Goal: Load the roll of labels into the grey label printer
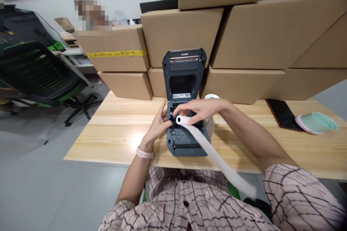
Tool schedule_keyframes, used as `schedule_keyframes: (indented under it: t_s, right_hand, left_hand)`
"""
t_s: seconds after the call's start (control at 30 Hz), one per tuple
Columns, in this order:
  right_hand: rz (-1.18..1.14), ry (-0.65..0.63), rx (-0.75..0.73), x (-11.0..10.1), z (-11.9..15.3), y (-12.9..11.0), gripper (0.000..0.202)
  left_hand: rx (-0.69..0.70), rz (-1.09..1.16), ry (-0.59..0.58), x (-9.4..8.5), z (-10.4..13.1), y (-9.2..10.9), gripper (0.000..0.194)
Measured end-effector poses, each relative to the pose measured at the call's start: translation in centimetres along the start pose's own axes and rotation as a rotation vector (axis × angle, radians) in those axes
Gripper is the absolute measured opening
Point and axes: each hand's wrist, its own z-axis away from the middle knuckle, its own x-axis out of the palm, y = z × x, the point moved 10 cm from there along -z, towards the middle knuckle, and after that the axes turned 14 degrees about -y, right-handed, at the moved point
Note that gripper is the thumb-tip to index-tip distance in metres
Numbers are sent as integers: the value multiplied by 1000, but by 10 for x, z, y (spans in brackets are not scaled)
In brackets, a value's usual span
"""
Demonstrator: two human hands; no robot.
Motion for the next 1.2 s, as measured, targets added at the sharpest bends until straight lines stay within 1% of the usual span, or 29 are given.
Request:
schedule_keyframes:
  t_s: [0.07,0.1,0.13,0.17,0.2,0.23,0.27,0.33,0.37,0.43,0.47,0.53,0.6,0.67,0.73,0.8,0.87,0.93,1.0,1.03,1.1,1.2]
  right_hand:
    - [-147,202,-200,-10,49,-11,52]
    - [-193,293,-267,-9,76,-11,45]
    - [-238,369,-325,-4,102,-8,36]
    - [-305,424,-333,6,124,2,29]
    - [-373,483,-306,17,143,17,24]
    - [-433,535,-233,30,157,36,21]
    - [-485,586,-118,44,168,59,21]
    - [-552,678,134,71,180,104,30]
    - [-576,708,243,83,182,122,36]
    - [-637,718,373,103,176,149,45]
    - [-680,701,394,111,170,157,46]
    - [-755,660,378,120,159,166,45]
    - [-783,646,346,121,158,169,51]
    - [-777,667,326,114,169,173,65]
    - [-772,704,298,100,179,177,77]
    - [-760,723,252,81,178,180,78]
    - [-737,677,203,61,160,180,78]
    - [-686,593,181,45,132,179,81]
    - [-613,532,189,33,107,180,85]
    - [-591,521,200,29,98,181,86]
    - [-606,514,221,26,88,185,85]
    - [-708,542,208,28,91,187,79]
  left_hand:
    - [4,-8,0,0,0,-1,114]
    - [6,-15,-3,0,0,-1,113]
    - [9,-25,-8,1,0,-1,111]
    - [16,-33,-14,1,1,0,109]
    - [25,-40,-20,2,1,2,108]
    - [31,-45,-25,3,1,3,107]
    - [34,-48,-29,4,1,5,107]
    - [30,-45,-28,6,1,7,107]
    - [24,-43,-25,7,1,7,107]
    - [10,-47,-15,7,2,8,107]
    - [5,-52,-10,7,2,8,107]
    - [1,-62,-1,7,4,9,106]
    - [1,-65,3,6,4,9,104]
    - [-2,-66,6,6,5,8,102]
    - [-2,-69,8,6,4,9,101]
    - [1,-74,1,7,3,10,102]
    - [2,-76,-13,8,2,11,104]
    - [-5,-70,-20,8,2,10,106]
    - [-12,-60,-10,6,2,8,108]
    - [-16,-56,-3,5,3,7,108]
    - [-15,-54,2,4,3,6,108]
    - [5,-64,-23,7,1,6,108]
